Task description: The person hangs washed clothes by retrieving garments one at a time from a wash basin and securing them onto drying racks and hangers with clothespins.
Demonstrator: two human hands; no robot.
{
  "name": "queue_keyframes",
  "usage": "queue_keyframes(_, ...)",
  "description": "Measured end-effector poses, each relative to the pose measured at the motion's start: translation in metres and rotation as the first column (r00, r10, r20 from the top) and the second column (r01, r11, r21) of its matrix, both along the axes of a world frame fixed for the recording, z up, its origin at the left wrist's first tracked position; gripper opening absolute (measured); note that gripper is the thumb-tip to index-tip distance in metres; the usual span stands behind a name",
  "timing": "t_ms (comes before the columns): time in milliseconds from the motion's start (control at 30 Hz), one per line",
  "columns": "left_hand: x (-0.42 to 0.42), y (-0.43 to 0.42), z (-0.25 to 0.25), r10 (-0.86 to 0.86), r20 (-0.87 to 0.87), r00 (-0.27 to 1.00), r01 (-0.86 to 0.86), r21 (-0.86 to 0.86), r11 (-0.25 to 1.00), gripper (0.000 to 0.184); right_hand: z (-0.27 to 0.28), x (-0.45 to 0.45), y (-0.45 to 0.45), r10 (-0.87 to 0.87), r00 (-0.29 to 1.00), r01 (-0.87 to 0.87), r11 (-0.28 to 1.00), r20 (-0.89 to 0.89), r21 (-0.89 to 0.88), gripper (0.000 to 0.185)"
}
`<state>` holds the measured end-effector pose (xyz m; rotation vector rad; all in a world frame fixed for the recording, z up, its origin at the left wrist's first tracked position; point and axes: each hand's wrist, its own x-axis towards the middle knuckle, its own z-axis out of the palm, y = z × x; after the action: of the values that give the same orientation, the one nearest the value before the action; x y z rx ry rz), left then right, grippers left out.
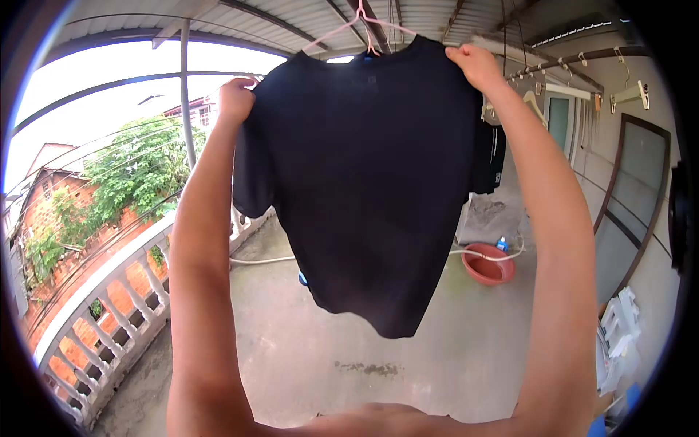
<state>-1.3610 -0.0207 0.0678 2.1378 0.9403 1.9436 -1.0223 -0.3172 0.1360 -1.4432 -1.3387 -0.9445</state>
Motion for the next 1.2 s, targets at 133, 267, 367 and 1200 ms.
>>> queue_keyframes(133, 0.002, 0.025, -0.024, -0.075, 0.048, 0.996, 0.078, -0.059, 0.995, 0.041, -0.016, 0.023, 0.003, 0.166, 0.974, -0.152, 0.983, -0.152, 0.101, 0.033)
queue_keyframes(267, 0.0, 0.006, -0.07, -0.196, 0.105, 0.975, 0.199, -0.021, 0.98, 0.062, -0.078, 0.018, -0.025, 0.457, 0.722, -0.362, 0.889, -0.52, 0.279, 0.029)
queue_keyframes(367, -0.009, -0.007, -0.137, -0.139, 0.109, 0.984, 0.148, -0.081, 0.986, 0.07, -0.156, 0.038, -0.043, 0.399, 0.581, -0.397, 0.9, -0.709, 0.181, 0.048)
queue_keyframes(1200, -0.021, -0.026, -0.463, -0.38, 0.171, 0.909, 0.392, -0.662, 0.639, 0.024, -0.538, -0.043, -0.343, -0.316, -0.039, -0.256, 0.92, -0.948, -0.297, 0.016)
